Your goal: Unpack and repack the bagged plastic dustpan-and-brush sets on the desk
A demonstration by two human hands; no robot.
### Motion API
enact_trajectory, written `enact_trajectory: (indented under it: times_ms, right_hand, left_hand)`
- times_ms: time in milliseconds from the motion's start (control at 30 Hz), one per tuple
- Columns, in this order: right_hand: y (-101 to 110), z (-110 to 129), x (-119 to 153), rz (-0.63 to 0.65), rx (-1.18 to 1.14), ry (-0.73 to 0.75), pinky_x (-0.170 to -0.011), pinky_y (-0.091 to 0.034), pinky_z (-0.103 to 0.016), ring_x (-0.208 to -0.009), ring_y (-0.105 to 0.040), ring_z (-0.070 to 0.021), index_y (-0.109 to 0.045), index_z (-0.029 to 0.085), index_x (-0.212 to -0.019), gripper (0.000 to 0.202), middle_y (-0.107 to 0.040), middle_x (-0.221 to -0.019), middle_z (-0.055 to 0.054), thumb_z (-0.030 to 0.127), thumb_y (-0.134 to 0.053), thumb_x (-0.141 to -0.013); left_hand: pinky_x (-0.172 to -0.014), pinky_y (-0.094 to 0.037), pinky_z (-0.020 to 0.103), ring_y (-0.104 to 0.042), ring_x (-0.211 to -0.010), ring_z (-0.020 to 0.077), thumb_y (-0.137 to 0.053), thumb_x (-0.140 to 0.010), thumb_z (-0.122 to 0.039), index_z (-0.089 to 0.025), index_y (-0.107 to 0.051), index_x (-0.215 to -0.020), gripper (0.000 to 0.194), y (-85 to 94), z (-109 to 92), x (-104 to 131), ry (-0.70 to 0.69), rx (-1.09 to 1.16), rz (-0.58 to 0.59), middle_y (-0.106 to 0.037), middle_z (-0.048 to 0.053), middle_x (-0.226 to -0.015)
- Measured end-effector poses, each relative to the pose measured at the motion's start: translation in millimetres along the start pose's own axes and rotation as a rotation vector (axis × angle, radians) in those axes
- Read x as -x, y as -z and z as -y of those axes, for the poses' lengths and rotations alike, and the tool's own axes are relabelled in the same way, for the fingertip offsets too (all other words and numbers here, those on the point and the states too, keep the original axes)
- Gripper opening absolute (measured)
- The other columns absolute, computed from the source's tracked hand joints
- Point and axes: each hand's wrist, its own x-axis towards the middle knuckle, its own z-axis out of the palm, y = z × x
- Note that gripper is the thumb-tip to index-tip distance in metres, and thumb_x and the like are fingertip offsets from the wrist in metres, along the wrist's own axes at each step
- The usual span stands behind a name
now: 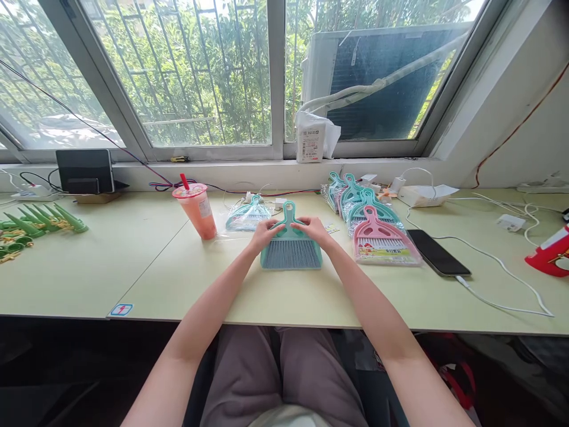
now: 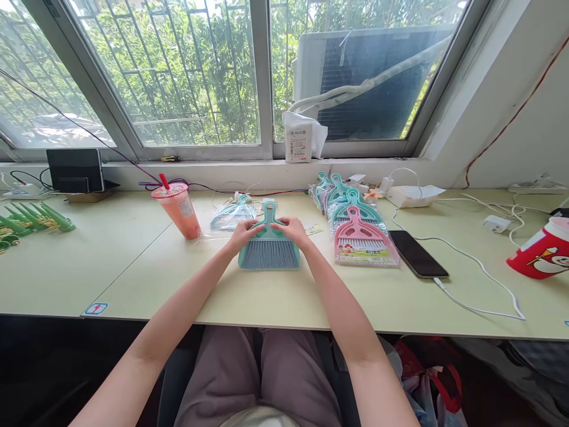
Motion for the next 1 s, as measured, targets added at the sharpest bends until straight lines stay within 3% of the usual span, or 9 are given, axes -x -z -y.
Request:
enact_trajectory:
  times_ms: [200, 467, 833, 1000]
  right_hand:
    - [-3, 3, 2, 0.045, -0.144, -0.117, -0.067, -0.049, -0.028, -0.078, -0.065, -0.019, -0.078, 0.015, -0.088, 0.054, -0.075, -0.083, -0.005, 0.059, -0.083, -0.058]
    - [-6, 10, 5, -0.007, -0.218, -0.206, -0.064, -0.048, -0.028, -0.071, -0.065, -0.0173, -0.079, 0.015, -0.081, 0.048, -0.076, -0.079, -0.006, 0.051, -0.09, -0.051]
    - [-11, 2, 1, -0.076, -0.225, -0.226, -0.064, -0.051, -0.028, -0.072, -0.068, -0.0196, -0.079, 0.015, -0.079, 0.04, -0.077, -0.077, -0.007, 0.042, -0.092, -0.053]
    - [-12, -1, -1, -0.127, -0.258, -0.213, -0.067, -0.053, -0.028, -0.074, -0.07, -0.0192, -0.078, 0.016, -0.083, 0.041, -0.077, -0.08, -0.006, 0.043, -0.092, -0.056]
  left_hand:
    - [-0.06, -0.044, 0.028, -0.064, -0.068, 0.0191, -0.083, -0.059, -0.058, -0.015, -0.073, -0.078, 0.048, 0.8, 6, -5, 0.062, -0.022, -0.032, -0.071, 0.004, -0.07]
    - [-0.058, -0.043, 0.027, -0.065, -0.069, 0.0203, -0.084, -0.057, -0.056, -0.015, -0.076, -0.077, 0.047, 2.9, 8, -6, 0.091, -0.03, -0.043, -0.073, 0.006, -0.073]
    - [-0.06, -0.043, 0.028, -0.065, -0.067, 0.0197, -0.086, -0.055, -0.05, -0.016, -0.074, -0.074, 0.04, 0.5, 1, -3, 0.099, -0.003, -0.052, -0.071, 0.004, -0.068]
    - [-0.066, -0.046, 0.03, -0.067, -0.075, 0.022, -0.082, -0.065, -0.052, -0.017, -0.075, -0.084, 0.04, 4.3, -3, 0, 0.144, 0.044, 0.016, -0.073, 0.005, -0.078]
